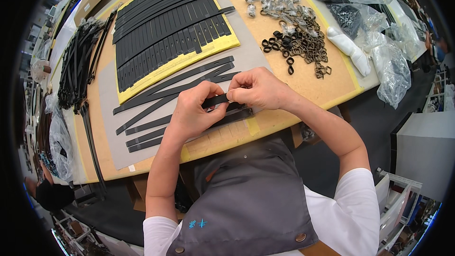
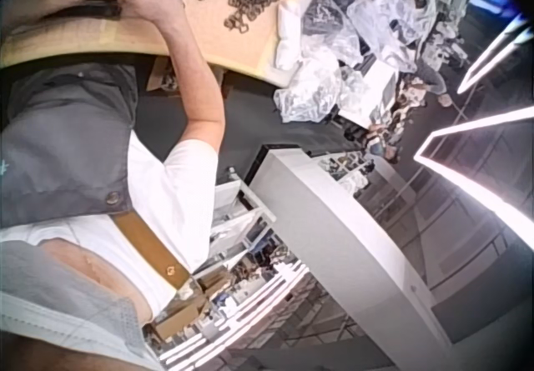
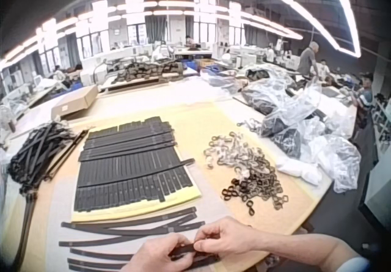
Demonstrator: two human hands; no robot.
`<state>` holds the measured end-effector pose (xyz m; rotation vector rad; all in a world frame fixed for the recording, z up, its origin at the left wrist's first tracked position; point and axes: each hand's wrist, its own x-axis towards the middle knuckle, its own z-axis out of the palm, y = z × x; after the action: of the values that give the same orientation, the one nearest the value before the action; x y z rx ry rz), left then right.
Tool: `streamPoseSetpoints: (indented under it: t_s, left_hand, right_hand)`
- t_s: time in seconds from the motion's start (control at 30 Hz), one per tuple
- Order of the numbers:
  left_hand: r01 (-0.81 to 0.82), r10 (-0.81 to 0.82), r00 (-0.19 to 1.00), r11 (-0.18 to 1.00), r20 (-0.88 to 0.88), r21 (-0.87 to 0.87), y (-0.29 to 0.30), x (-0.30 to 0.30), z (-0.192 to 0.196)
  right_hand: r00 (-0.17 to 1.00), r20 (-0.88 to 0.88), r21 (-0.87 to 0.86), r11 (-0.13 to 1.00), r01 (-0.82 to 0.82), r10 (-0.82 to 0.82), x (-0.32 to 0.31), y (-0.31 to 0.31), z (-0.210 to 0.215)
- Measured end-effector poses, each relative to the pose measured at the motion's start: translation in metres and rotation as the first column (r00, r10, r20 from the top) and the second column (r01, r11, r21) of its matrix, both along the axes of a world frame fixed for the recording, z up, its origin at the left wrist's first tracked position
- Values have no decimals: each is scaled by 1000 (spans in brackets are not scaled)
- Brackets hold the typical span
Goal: The person assembles small black bags by attaching metal clasps to the ends of black fabric strips. They retrieve a bag of white cotton rolls from a box, place them on the table, and then proceed to attach the clasps to the fabric strips one by one.
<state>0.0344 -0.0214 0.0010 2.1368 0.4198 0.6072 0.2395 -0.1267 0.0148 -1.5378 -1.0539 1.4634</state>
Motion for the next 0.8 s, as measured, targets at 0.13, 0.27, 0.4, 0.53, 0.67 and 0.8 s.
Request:
streamPoseSetpoints:
  t_s: [0.13, 0.27, 0.4, 0.53, 0.67, 0.8]
  left_hand:
    - [0, -1, 1000, 999, -9, -47, 0, 0, 1]
    - [0, -1, 1000, 997, -20, -80, 0, 1, 0]
    - [-2, -1, 1000, 994, -29, -105, 0, 1, 1]
    - [-5, 0, 999, 994, -46, -110, 1, 1, 1]
    - [-7, 2, 998, 995, -55, -104, 1, 1, 0]
    - [-9, 2, 998, 994, -65, -111, 1, 1, 1]
  right_hand:
    - [1000, -14, 6, 1000, 16, -16, -1, -1, 2]
    - [1000, 19, 24, 999, 25, -25, -3, -2, 2]
    - [997, 68, 45, 999, 25, -28, -4, -2, 1]
    - [997, 74, 49, 999, 16, -19, -4, -2, 1]
    - [997, 80, 58, 998, 17, -21, -4, -2, -4]
    - [996, 87, 50, 999, 17, -22, -4, -2, -2]
